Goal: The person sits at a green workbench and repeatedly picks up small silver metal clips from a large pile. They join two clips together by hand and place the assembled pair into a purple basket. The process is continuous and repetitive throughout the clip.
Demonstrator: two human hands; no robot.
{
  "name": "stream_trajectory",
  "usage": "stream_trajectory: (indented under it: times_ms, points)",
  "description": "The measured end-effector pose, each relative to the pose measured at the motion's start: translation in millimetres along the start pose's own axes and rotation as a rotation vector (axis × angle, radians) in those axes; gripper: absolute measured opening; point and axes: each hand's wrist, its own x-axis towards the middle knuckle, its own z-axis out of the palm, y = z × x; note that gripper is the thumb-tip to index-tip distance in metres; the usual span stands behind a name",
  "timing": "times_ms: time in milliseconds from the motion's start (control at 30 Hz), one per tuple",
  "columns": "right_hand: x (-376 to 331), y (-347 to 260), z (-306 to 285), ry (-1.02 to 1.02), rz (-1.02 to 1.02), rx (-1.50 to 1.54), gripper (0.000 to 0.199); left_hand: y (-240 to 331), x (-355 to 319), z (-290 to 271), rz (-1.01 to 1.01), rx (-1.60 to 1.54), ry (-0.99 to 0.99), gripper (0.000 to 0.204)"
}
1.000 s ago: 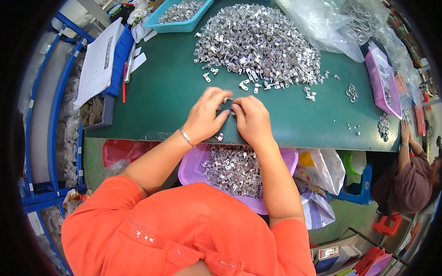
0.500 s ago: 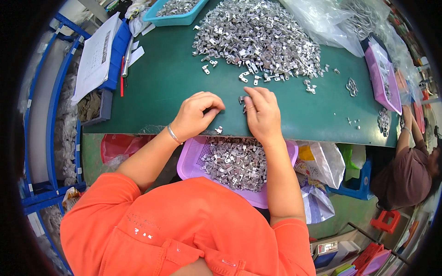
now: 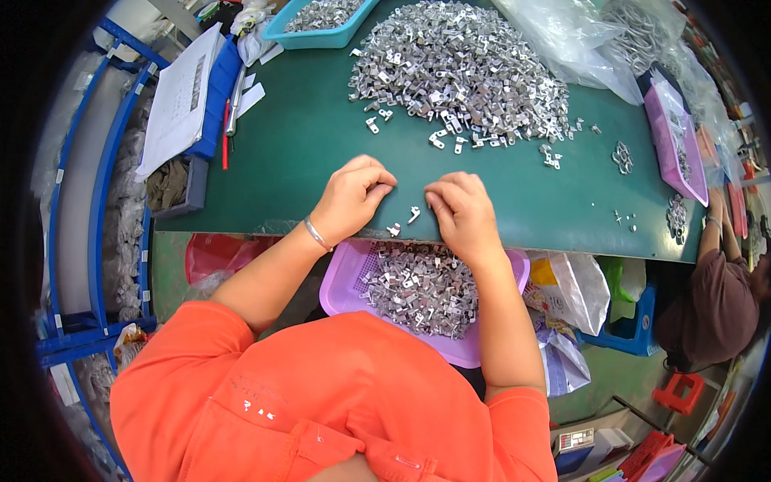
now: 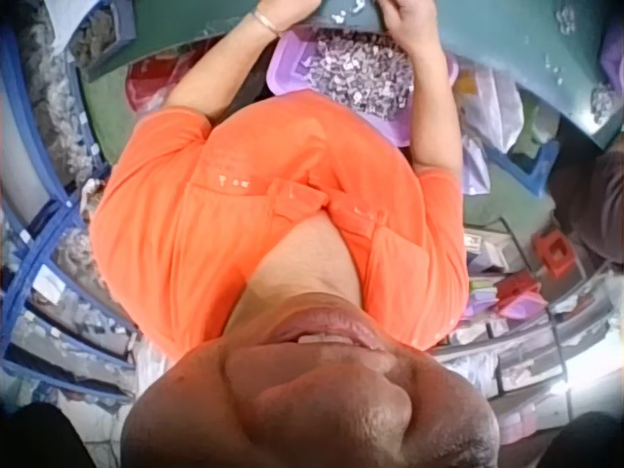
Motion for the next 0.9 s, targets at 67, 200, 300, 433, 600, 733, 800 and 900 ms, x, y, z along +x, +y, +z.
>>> stream_trajectory:
  times_ms: [67, 200, 300, 433, 600, 733, 800, 900]
  points:
    - [3, 4, 3, 0.116, 0.003, -0.016, 0.013, -1, 0, 1, 0.047, 0.027, 0.055, 0.008]
    - [-3, -5, 5, 0.035, -0.033, 0.022, 0.026, 13, -11, -6, 0.007, 0.01, -0.108, 0.016]
    - [-27, -27, 10, -0.123, -0.227, 0.066, 0.028, 18, -38, 0, 0.364, 0.013, -0.201, 0.016]
    - [-37, -28, -10, -0.222, -0.189, 0.231, 0.021, 14, -40, -20, 0.303, -0.072, -0.229, 0.017]
    - [48, 1, -9, -0.08, -0.289, -0.311, 0.035, -50, 72, -29, 0.108, 0.457, 0.375, 0.045]
    - [79, 33, 12, -0.127, -0.232, -0.448, 0.032, -82, 102, -3, 0.012, 0.546, 0.34, 0.032]
    - [64, 34, 3, -0.156, -0.213, -0.346, 0.032, -61, 86, 9, 0.098, 0.477, 0.277, 0.033]
    - [40, 42, -12, 0.043, -0.081, -0.23, 0.032, -28, 51, 17, 0.151, 0.221, 0.065, 0.048]
